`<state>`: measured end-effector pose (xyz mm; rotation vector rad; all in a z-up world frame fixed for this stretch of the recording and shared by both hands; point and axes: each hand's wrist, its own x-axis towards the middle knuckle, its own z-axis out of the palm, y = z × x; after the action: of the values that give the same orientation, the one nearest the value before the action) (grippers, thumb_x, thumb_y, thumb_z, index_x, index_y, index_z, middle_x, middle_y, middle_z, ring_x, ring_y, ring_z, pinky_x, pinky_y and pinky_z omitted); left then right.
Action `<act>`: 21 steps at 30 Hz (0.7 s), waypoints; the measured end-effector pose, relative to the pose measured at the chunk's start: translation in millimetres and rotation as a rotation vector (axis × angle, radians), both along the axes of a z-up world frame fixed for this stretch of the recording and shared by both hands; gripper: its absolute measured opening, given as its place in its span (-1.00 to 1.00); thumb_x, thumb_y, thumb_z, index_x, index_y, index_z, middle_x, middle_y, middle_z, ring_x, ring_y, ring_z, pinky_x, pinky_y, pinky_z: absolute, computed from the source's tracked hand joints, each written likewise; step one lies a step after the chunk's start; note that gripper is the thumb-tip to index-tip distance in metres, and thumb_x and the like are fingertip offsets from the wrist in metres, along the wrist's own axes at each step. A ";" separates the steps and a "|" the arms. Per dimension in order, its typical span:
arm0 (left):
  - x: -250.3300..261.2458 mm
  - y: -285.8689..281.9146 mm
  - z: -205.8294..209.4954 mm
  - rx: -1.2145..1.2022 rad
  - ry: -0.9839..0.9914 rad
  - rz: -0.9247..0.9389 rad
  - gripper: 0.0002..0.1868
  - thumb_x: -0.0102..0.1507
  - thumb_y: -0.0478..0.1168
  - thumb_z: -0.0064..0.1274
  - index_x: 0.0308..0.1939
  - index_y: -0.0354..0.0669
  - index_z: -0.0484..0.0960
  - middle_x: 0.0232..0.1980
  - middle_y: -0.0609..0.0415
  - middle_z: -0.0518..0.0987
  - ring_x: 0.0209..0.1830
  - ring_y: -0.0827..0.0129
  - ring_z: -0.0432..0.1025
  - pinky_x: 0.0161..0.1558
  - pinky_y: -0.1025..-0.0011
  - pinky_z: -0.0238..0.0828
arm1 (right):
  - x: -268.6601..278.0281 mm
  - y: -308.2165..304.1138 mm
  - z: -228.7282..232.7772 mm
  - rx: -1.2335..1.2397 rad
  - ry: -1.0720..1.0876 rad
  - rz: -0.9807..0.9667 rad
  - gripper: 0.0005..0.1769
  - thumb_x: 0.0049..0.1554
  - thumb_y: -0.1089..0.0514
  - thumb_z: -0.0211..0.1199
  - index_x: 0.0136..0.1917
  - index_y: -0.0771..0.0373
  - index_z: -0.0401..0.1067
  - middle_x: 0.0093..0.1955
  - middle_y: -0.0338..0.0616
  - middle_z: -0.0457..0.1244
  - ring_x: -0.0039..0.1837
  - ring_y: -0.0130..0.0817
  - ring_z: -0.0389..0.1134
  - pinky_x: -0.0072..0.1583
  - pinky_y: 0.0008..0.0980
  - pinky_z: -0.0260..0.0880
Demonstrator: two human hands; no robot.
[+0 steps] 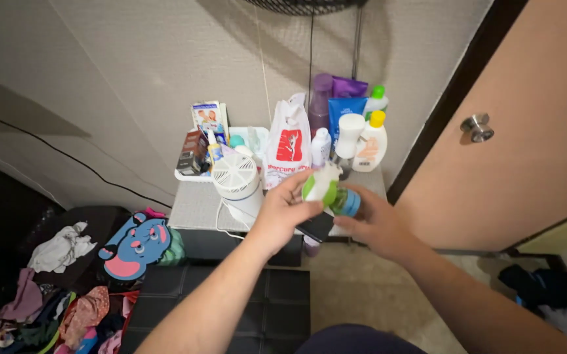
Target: The person arranges several pillows on a bed, including a pink pillow, a patterned pillow, and two cylindrical pillows. Then the person moves to a side table and organizes various items such as a tumbler, remote controls, a small fan, and toiletries.
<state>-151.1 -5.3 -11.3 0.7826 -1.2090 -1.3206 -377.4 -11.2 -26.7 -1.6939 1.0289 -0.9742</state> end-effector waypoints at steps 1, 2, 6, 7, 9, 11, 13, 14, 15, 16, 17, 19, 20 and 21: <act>-3.0 0.6 2.3 0.013 0.011 0.011 -0.24 0.17 -0.42 0.34 0.46 -0.46 0.46 0.22 -0.22 0.68 0.07 0.27 0.61 0.09 0.31 0.67 | -1.2 1.3 0.6 0.001 -0.014 -0.027 -0.22 0.06 0.06 0.58 0.50 0.20 0.40 0.29 0.01 0.39 0.36 -0.04 0.45 0.29 -0.03 0.52; -5.6 0.4 5.5 0.024 0.020 0.022 -0.29 0.23 -0.38 0.31 0.46 -0.48 0.45 0.19 -0.23 0.69 0.05 0.30 0.62 0.07 0.33 0.68 | -2.0 1.7 1.7 -0.002 -0.030 -0.054 -0.29 0.07 0.10 0.58 0.45 0.17 0.44 0.23 -0.05 0.41 0.31 -0.13 0.47 0.26 -0.10 0.53; -12.3 -1.0 10.4 0.030 0.046 0.002 -0.29 0.29 -0.32 0.29 0.48 -0.52 0.41 0.14 -0.24 0.69 0.01 0.31 0.63 0.03 0.34 0.71 | -1.4 9.8 7.5 0.062 -0.098 -0.072 -0.35 0.11 0.16 0.53 0.45 0.18 0.45 0.18 -0.01 0.44 0.25 -0.10 0.51 0.21 -0.06 0.58; -11.5 -3.1 7.4 0.025 0.034 0.001 -0.29 0.28 -0.33 0.30 0.48 -0.51 0.42 0.14 -0.24 0.69 0.01 0.34 0.62 0.03 0.35 0.71 | -0.3 13.0 10.4 0.065 -0.114 -0.086 -0.36 0.10 0.20 0.54 0.43 0.20 0.45 0.16 -0.02 0.45 0.23 -0.15 0.51 0.21 -0.08 0.58; -9.8 -4.8 5.0 0.024 0.020 0.003 -0.28 0.28 -0.33 0.32 0.48 -0.49 0.42 0.13 -0.23 0.69 0.00 0.37 0.61 0.02 0.37 0.71 | 0.6 17.0 14.3 0.071 -0.132 -0.098 -0.36 0.08 0.25 0.54 0.41 0.22 0.46 0.14 -0.04 0.45 0.21 -0.19 0.50 0.21 -0.09 0.58; -10.6 -3.7 4.9 0.036 0.003 -0.003 -0.27 0.27 -0.38 0.31 0.50 -0.47 0.40 0.10 -0.25 0.68 -0.04 0.31 0.63 0.00 0.34 0.73 | -2.3 19.2 15.6 0.140 -0.096 -0.117 -0.22 0.04 0.15 0.59 0.49 0.17 0.40 0.19 -0.04 0.45 0.23 -0.20 0.49 0.15 -0.17 0.60; -13.8 0.7 7.4 0.050 -0.009 0.001 -0.25 0.24 -0.38 0.34 0.50 -0.44 0.41 0.06 -0.23 0.70 -0.04 0.32 0.63 -0.01 0.34 0.73 | -1.4 14.4 4.4 0.160 -0.097 -0.132 -0.17 0.04 0.14 0.58 0.52 0.21 0.36 0.21 0.00 0.44 0.24 -0.18 0.48 0.16 -0.17 0.59; -15.3 2.6 9.0 0.061 -0.019 0.005 -0.23 0.22 -0.38 0.36 0.51 -0.40 0.43 0.02 -0.21 0.71 -0.04 0.33 0.62 -0.01 0.33 0.73 | -0.9 11.7 -0.9 0.177 -0.096 -0.147 -0.13 0.05 0.13 0.58 0.55 0.25 0.31 0.23 0.04 0.43 0.26 -0.16 0.47 0.17 -0.17 0.58; -16.3 4.7 11.5 0.064 -0.020 0.006 -0.23 0.22 -0.38 0.36 0.51 -0.40 0.43 0.02 -0.21 0.71 -0.04 0.33 0.62 -0.01 0.33 0.73 | -0.5 12.7 -0.3 0.180 -0.097 -0.147 -0.13 0.05 0.13 0.58 0.55 0.25 0.31 0.23 0.04 0.43 0.26 -0.16 0.47 0.17 -0.17 0.58; -17.3 6.8 14.2 0.053 -0.109 0.040 -0.21 0.18 -0.35 0.41 0.48 -0.37 0.47 0.06 -0.18 0.71 -0.01 0.35 0.59 0.03 0.32 0.70 | -0.1 13.5 0.4 0.179 -0.031 -0.170 -0.06 0.03 0.09 0.60 0.58 0.29 0.26 0.27 0.08 0.41 0.32 -0.09 0.45 0.23 -0.12 0.55; -18.2 8.9 16.9 0.041 -0.199 0.075 -0.20 0.14 -0.32 0.46 0.45 -0.34 0.51 0.09 -0.16 0.71 0.02 0.37 0.55 0.06 0.31 0.68 | 0.4 14.3 1.1 0.179 0.035 -0.194 0.02 0.01 0.05 0.61 0.61 0.32 0.22 0.32 0.12 0.39 0.38 -0.02 0.43 0.30 -0.06 0.51; -21.7 17.1 32.3 0.052 -0.366 0.130 -0.19 0.09 -0.19 0.51 0.40 -0.25 0.58 0.09 -0.11 0.70 0.10 0.30 0.58 0.14 0.29 0.63 | 5.5 18.8 14.1 0.199 0.119 -0.202 0.05 -0.01 0.02 0.63 0.61 0.31 0.21 0.35 0.17 0.37 0.42 0.03 0.41 0.34 -0.06 0.49; -23.9 21.0 40.1 0.062 -0.532 0.182 -0.18 0.04 -0.05 0.55 0.35 -0.17 0.64 0.10 -0.07 0.69 0.19 0.24 0.60 0.23 0.26 0.59 | 7.6 21.1 20.9 0.217 0.206 -0.213 0.08 -0.03 -0.01 0.65 0.61 0.29 0.21 0.39 0.22 0.34 0.47 0.09 0.38 0.39 -0.06 0.46; -23.2 18.6 37.4 0.061 -0.533 0.182 -0.18 0.04 -0.05 0.55 0.35 -0.17 0.64 0.10 -0.07 0.69 0.19 0.24 0.60 0.23 0.26 0.59 | 3.6 16.7 11.2 0.217 0.205 -0.213 0.08 -0.03 -0.01 0.65 0.61 0.29 0.21 0.39 0.22 0.34 0.47 0.09 0.38 0.39 -0.06 0.46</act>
<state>-174.4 13.3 26.2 1.3122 -1.4707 -1.0312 -373.8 5.6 -15.4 -1.5479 1.4209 -0.7991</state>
